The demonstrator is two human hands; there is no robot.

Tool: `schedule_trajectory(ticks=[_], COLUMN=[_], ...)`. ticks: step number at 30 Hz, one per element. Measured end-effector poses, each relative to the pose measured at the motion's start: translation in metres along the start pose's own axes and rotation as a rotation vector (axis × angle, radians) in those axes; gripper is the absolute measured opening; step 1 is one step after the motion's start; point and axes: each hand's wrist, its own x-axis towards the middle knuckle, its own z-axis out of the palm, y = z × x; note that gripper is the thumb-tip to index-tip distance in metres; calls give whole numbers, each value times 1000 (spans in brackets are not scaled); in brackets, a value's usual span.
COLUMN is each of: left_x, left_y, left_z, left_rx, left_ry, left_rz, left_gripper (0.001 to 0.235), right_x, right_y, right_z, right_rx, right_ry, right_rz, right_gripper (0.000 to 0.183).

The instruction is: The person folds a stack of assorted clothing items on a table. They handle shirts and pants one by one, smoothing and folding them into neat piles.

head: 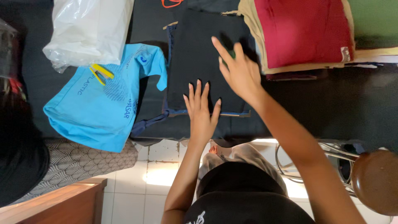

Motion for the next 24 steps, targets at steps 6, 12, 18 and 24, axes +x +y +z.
schedule_trajectory(ticks=[6, 12, 18, 24], left_x=[-9, -15, -13, -8], left_y=[-2, -8, -10, -6], left_z=[-7, -14, -19, -18], left_rx=[-89, -96, -122, 8], left_ry=[9, 43, 142, -3], left_rz=[-13, -56, -88, 15], left_gripper=[59, 59, 64, 64], right_x=[40, 10, 0, 28], right_y=[19, 0, -11, 43], right_z=[48, 33, 24, 22], right_rx=[-248, 75, -19, -9], right_ry=[-50, -113, -284, -277], right_rz=[-138, -147, -261, 183], right_gripper=[43, 42, 44, 42])
